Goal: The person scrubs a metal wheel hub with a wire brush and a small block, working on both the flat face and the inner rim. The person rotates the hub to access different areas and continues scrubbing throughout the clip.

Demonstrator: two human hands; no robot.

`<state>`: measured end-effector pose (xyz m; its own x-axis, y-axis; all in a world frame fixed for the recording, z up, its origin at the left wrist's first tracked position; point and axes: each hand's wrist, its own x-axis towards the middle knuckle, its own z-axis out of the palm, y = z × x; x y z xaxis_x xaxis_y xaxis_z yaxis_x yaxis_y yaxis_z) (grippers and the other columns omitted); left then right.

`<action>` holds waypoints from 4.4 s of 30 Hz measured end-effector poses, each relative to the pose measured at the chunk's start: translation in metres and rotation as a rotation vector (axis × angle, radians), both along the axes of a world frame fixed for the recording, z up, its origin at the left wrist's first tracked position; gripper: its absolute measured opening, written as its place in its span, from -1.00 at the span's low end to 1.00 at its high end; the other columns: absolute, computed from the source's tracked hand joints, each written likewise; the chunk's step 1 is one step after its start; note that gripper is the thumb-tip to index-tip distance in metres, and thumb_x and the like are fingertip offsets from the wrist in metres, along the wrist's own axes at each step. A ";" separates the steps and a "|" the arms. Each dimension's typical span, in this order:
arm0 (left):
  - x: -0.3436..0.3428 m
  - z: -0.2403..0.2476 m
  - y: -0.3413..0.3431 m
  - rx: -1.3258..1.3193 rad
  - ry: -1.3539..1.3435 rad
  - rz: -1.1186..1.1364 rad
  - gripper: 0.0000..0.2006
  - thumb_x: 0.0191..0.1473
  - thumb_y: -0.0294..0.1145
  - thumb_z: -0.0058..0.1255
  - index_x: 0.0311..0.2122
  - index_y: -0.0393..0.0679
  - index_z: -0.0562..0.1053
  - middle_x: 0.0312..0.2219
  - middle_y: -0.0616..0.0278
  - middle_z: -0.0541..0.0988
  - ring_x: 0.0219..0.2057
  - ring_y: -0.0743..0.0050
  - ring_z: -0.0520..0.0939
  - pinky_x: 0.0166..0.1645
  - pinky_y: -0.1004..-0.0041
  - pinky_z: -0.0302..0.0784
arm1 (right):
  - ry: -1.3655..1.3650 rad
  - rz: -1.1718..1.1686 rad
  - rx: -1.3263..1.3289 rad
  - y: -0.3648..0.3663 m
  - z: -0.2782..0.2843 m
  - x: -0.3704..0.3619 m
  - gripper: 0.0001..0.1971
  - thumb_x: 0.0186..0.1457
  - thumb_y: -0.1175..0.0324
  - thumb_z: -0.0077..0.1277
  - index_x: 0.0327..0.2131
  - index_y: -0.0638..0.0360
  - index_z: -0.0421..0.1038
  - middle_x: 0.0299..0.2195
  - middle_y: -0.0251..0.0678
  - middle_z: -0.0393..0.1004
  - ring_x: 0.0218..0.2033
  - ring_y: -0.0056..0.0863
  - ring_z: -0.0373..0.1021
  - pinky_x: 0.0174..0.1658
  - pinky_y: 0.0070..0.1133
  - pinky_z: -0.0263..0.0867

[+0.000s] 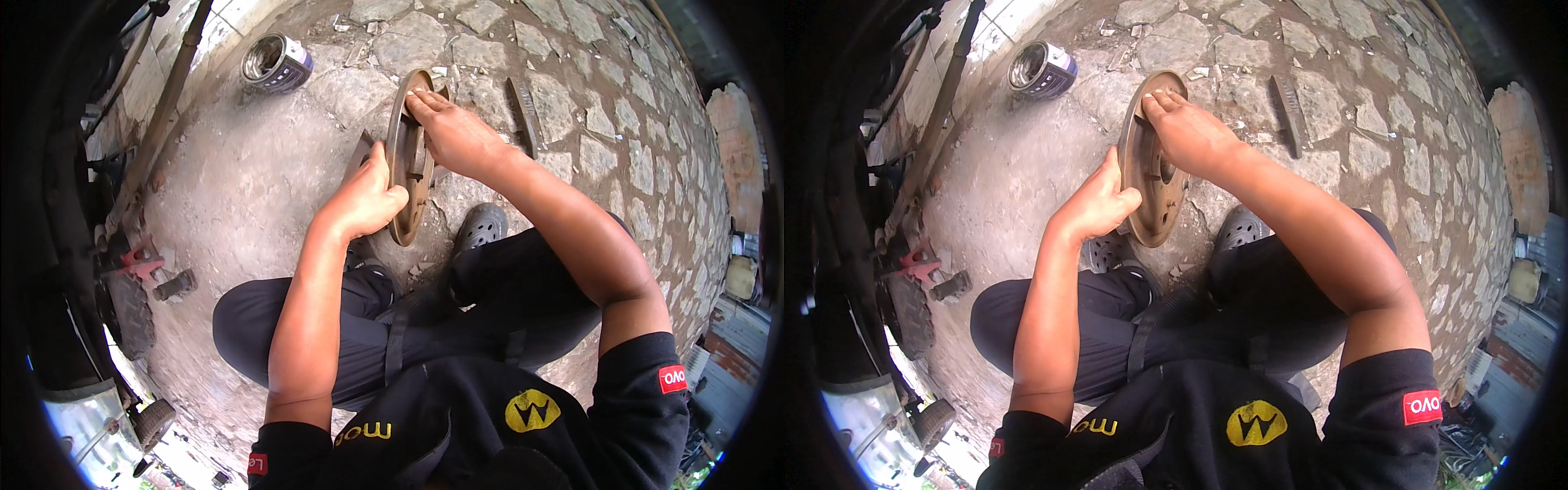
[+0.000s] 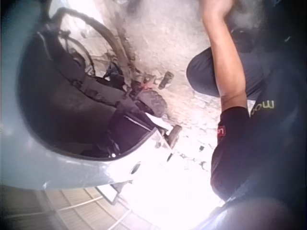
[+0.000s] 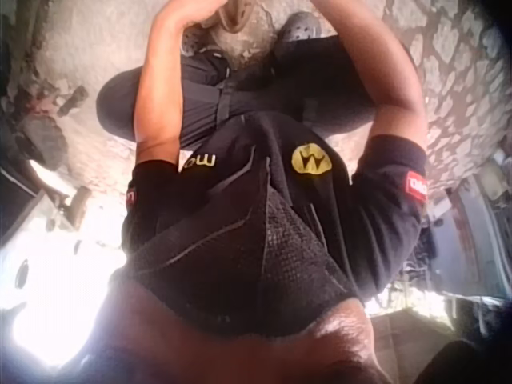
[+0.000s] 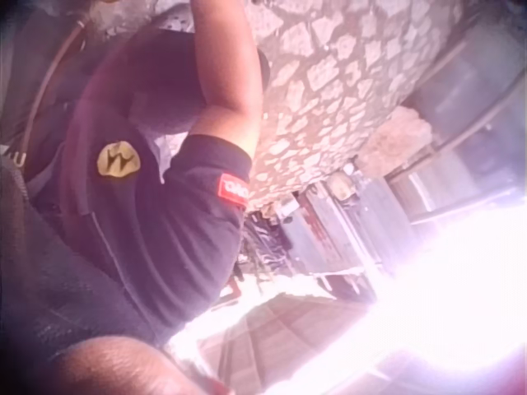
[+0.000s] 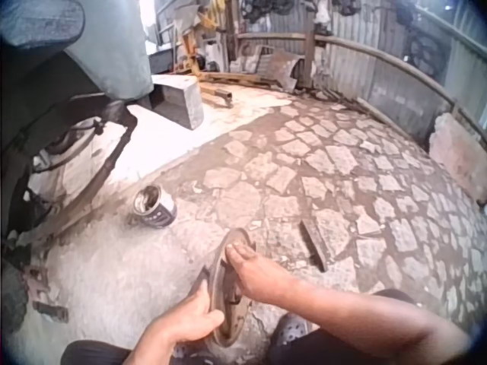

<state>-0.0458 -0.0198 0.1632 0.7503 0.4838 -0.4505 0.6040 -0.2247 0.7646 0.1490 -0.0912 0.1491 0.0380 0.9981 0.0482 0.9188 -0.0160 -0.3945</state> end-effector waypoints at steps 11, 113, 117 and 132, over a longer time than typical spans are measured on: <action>0.001 -0.016 0.003 -0.012 -0.069 0.012 -0.15 -0.01 -0.42 -0.10 0.30 -0.62 -0.19 0.19 -0.50 0.22 0.28 -0.13 0.28 0.33 0.31 0.20 | -0.417 0.004 0.084 -0.003 -0.004 -0.018 -0.45 0.15 0.46 -0.14 0.21 0.50 0.16 0.20 0.13 0.27 0.23 -0.09 0.24 0.26 -0.32 0.21; 0.004 -0.014 -0.006 0.076 -0.052 -0.090 -0.18 0.01 -0.40 -0.06 0.26 -0.63 -0.16 0.09 -0.54 0.33 0.18 -0.20 0.41 0.26 0.24 0.30 | 0.354 -0.252 -0.107 0.010 0.013 -0.004 -0.56 0.02 0.45 -0.01 -0.07 0.44 0.09 -0.40 0.30 0.48 -0.27 0.30 0.42 -0.18 -0.09 0.34; 0.010 0.007 -0.011 0.038 -0.010 -0.077 -0.21 0.01 -0.41 -0.07 0.25 -0.61 -0.13 0.10 -0.53 0.33 0.18 -0.20 0.40 0.25 0.23 0.31 | 0.356 -0.253 -0.209 0.009 0.017 -0.006 -0.53 -0.01 0.50 -0.03 -0.03 0.61 0.16 -0.03 0.43 0.35 0.04 0.24 0.34 0.10 -0.17 0.31; 0.004 -0.013 -0.007 0.040 -0.083 -0.049 -0.13 0.00 -0.42 -0.07 0.30 -0.61 -0.22 0.10 -0.55 0.32 0.20 -0.20 0.38 0.28 0.28 0.28 | 0.181 -0.147 -0.135 0.010 0.003 -0.007 -0.33 0.06 0.50 -0.16 0.22 0.69 -0.04 0.24 0.44 0.04 0.30 0.23 0.04 0.32 -0.24 0.09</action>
<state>-0.0414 -0.0269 0.1502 0.8077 0.4616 -0.3668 0.5262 -0.2837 0.8016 0.1423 -0.0816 0.1519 0.1784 0.9783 -0.1056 0.8173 -0.2071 -0.5377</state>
